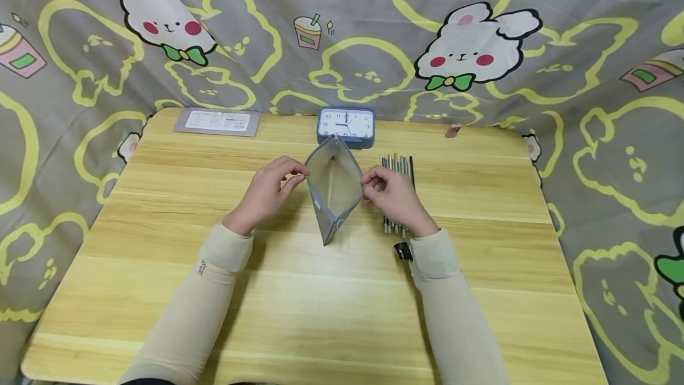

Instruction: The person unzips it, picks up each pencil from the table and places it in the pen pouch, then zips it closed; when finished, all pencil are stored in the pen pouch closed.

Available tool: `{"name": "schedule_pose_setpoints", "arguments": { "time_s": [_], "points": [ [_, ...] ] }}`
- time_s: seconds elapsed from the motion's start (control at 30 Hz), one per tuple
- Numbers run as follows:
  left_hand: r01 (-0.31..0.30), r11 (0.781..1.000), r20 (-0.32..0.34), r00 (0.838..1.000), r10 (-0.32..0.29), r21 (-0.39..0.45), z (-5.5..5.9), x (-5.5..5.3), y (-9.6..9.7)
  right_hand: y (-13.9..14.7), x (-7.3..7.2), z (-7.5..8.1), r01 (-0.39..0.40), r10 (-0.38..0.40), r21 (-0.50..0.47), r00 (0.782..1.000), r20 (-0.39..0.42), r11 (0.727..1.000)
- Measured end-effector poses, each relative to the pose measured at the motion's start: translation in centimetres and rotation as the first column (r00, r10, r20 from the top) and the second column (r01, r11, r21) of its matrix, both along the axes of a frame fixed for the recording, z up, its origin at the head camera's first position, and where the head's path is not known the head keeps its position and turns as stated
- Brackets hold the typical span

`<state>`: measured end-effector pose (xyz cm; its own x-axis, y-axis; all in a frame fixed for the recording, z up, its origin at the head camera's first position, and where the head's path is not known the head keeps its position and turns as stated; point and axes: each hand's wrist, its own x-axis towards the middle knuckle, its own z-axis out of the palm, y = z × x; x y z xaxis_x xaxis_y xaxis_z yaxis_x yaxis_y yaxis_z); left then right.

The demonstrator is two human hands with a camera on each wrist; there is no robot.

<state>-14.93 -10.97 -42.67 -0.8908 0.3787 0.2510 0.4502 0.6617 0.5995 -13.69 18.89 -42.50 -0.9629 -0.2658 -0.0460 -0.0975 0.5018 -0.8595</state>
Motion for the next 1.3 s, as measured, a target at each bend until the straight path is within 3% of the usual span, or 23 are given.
{"name": "schedule_pose_setpoints", "arguments": {
  "time_s": [0.17,0.27,0.4,0.57,0.93,1.07,1.3],
  "points": [
    [0.001,1.000,-0.003,1.000,-0.001,0.003,0.0,0.0,-0.1,2.2,-0.3,0.3,0.017,-0.017,0.021,1.000,-0.013,1.000],
    [0.001,1.000,-0.007,1.000,-0.001,0.003,0.1,0.0,-0.2,4.3,-0.6,0.5,0.074,-0.071,0.099,0.997,-0.033,0.992],
    [0.000,1.000,-0.006,1.000,0.000,0.004,0.1,-0.1,-0.2,7.1,-0.9,0.3,0.140,-0.136,0.251,0.990,-0.033,0.958],
    [0.003,1.000,0.005,1.000,-0.003,0.002,0.3,0.0,-0.2,8.9,-1.5,-0.7,0.149,-0.164,0.365,0.986,0.010,0.919],
    [0.011,1.000,0.008,1.000,-0.011,0.013,0.3,0.1,-0.2,8.5,-2.4,-2.6,0.099,-0.132,0.443,0.990,0.043,0.891],
    [0.011,1.000,0.010,1.000,-0.012,0.015,0.1,0.0,-0.3,7.8,-2.5,-2.7,0.079,-0.122,0.453,0.990,0.066,0.888],
    [0.013,1.000,0.001,1.000,-0.013,0.017,0.0,0.0,-0.4,7.0,-2.5,-2.6,0.097,-0.145,0.502,0.988,0.057,0.860]
  ]
}}
